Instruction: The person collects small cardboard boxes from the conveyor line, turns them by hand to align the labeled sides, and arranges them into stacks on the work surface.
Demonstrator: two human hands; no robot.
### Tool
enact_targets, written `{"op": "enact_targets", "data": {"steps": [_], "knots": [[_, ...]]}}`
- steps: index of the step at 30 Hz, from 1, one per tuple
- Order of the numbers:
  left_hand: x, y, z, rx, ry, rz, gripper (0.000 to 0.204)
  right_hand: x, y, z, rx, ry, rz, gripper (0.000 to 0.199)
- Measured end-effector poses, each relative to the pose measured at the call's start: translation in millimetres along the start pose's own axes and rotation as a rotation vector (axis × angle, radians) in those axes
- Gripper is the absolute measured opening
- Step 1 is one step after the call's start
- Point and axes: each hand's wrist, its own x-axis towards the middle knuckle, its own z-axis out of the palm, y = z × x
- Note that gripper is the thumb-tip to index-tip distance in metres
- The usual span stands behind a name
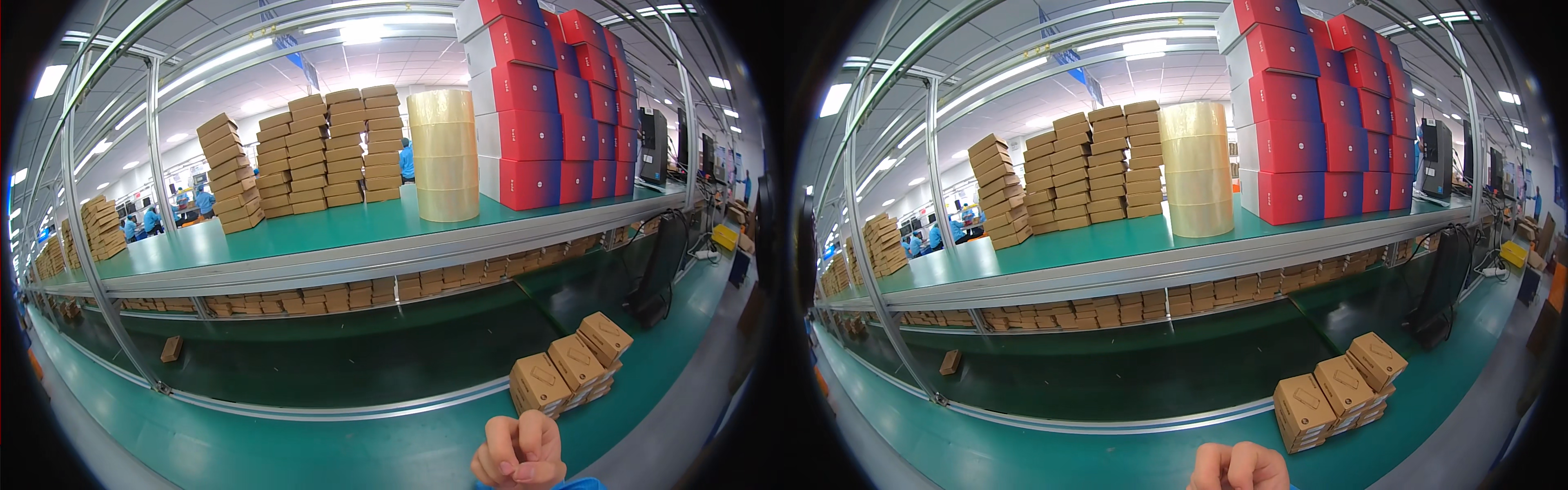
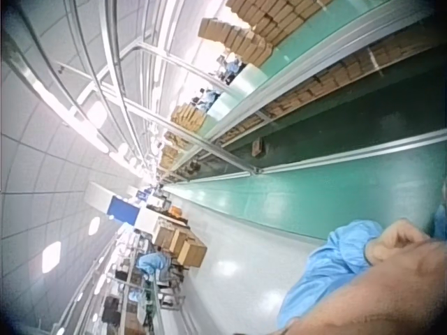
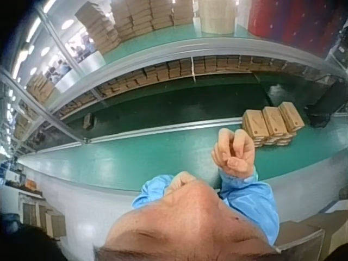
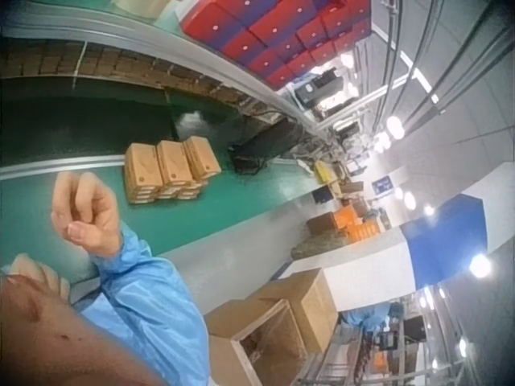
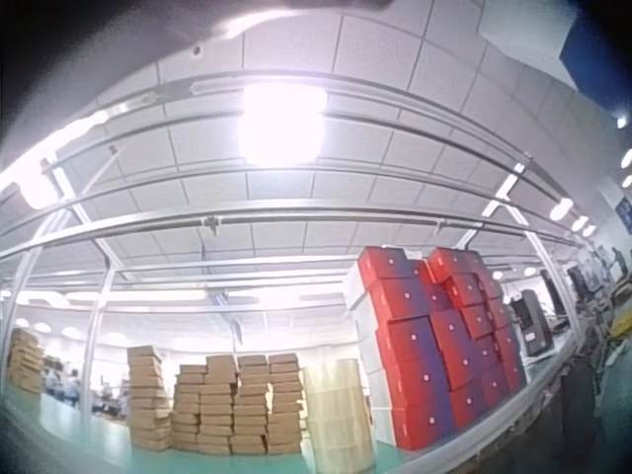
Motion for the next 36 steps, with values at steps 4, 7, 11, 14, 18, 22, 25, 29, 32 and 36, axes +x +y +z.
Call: {"op": "enact_targets", "data": {"steps": [4, 7, 11, 14, 18, 22, 25, 29, 32, 36], "knots": [[5.7, 12.9, 22.1, 0.098, 0.232, 0.025, 0.036, 1.4, 2.3, -2.4, -0.005, -0.013, 0.005, 0.031], [6.5, 11.7, 35.5, 0.153, 0.365, 0.069, 0.034, 1.5, 2.3, -4.7, -0.018, -0.015, 0.022, 0.031], [9.9, 8.5, 34.2, 0.08, 0.41, 0.123, 0.037, 3.2, 4.0, -5.1, -0.002, -0.01, 0.045, 0.031], [5.5, 12.3, 32.1, 0.104, 0.407, 0.057, 0.041, 1.8, 5.3, 0.5, -0.017, -0.006, 0.046, 0.03], [20.0, 39.0, 34.4, -0.014, 0.23, -0.128, 0.043, 1.8, 5.2, -0.6, -0.029, -0.019, 0.04, 0.03], [22.0, 40.8, 29.2, -0.01, 0.185, -0.181, 0.042, 2.1, 6.0, 0.2, -0.035, -0.018, 0.039, 0.029], [19.0, 37.8, 29.9, -0.025, 0.174, -0.156, 0.04, 3.8, 10.4, -2.4, -0.023, -0.033, 0.048, 0.029], [17.9, 26.8, 50.3, -0.106, 0.43, 0.017, 0.041, 5.6, 12.9, -5.9, -0.024, -0.025, 0.064, 0.03], [31.8, 34.1, 42.9, -0.252, 0.058, -0.085, 0.046, -1.7, 3.7, 2.5, -0.051, -0.004, 0.041, 0.03], [31.6, 27.6, 48.3, -0.254, 0.124, -0.009, 0.049, -1.2, 4.0, 1.9, -0.038, 0.011, 0.049, 0.03]]}}
